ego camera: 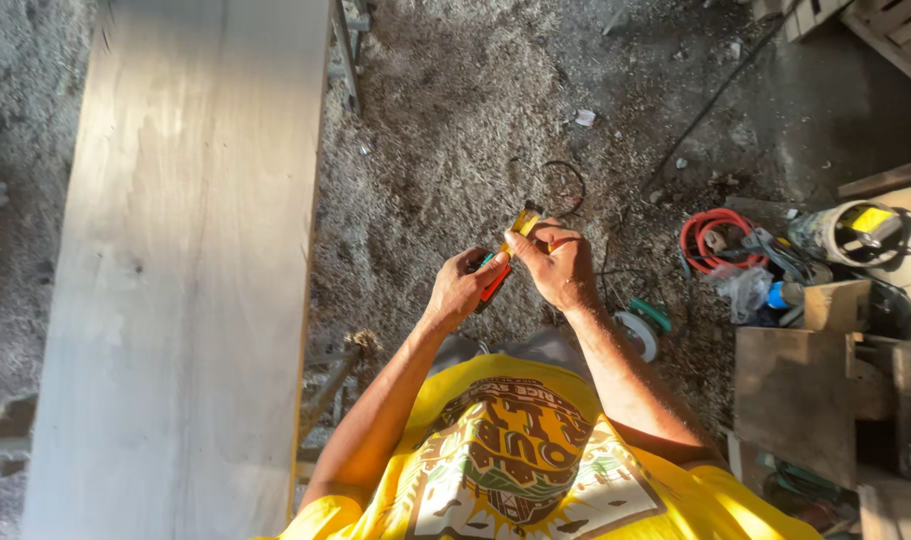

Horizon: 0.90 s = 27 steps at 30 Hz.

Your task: The person adjusts a hand plane on a board, then carries a large plywood panel across the yard and lays it on sawhorses. They use a tape measure and a straightedge to measure the panel and mark it with a pencil, at one point using a utility knife.

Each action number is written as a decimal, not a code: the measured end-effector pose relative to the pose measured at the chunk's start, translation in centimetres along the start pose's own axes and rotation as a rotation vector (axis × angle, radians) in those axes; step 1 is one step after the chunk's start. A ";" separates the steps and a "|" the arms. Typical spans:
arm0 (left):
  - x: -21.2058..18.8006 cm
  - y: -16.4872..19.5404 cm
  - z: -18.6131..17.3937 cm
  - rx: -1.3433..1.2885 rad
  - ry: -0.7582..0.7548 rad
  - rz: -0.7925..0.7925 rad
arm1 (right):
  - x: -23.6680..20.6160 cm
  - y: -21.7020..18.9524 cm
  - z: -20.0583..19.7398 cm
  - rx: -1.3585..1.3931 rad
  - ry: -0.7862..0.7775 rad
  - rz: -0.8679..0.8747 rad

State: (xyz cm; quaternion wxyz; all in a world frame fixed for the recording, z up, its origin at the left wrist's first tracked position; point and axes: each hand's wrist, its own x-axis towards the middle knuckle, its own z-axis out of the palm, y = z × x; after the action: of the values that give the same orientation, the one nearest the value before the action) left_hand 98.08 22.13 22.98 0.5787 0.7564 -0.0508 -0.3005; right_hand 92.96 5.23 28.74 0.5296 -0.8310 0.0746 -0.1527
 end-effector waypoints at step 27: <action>62.4 22.5 2.0 -0.264 -0.334 -0.124 | 58.2 21.8 -10.3 -0.144 -0.020 0.285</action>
State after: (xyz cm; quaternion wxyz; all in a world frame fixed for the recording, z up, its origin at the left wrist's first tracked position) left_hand 153.94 -13.38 18.38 0.6366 0.6157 -0.0594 -0.4606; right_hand 145.21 -29.52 23.27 0.4858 -0.8493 0.1970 -0.0620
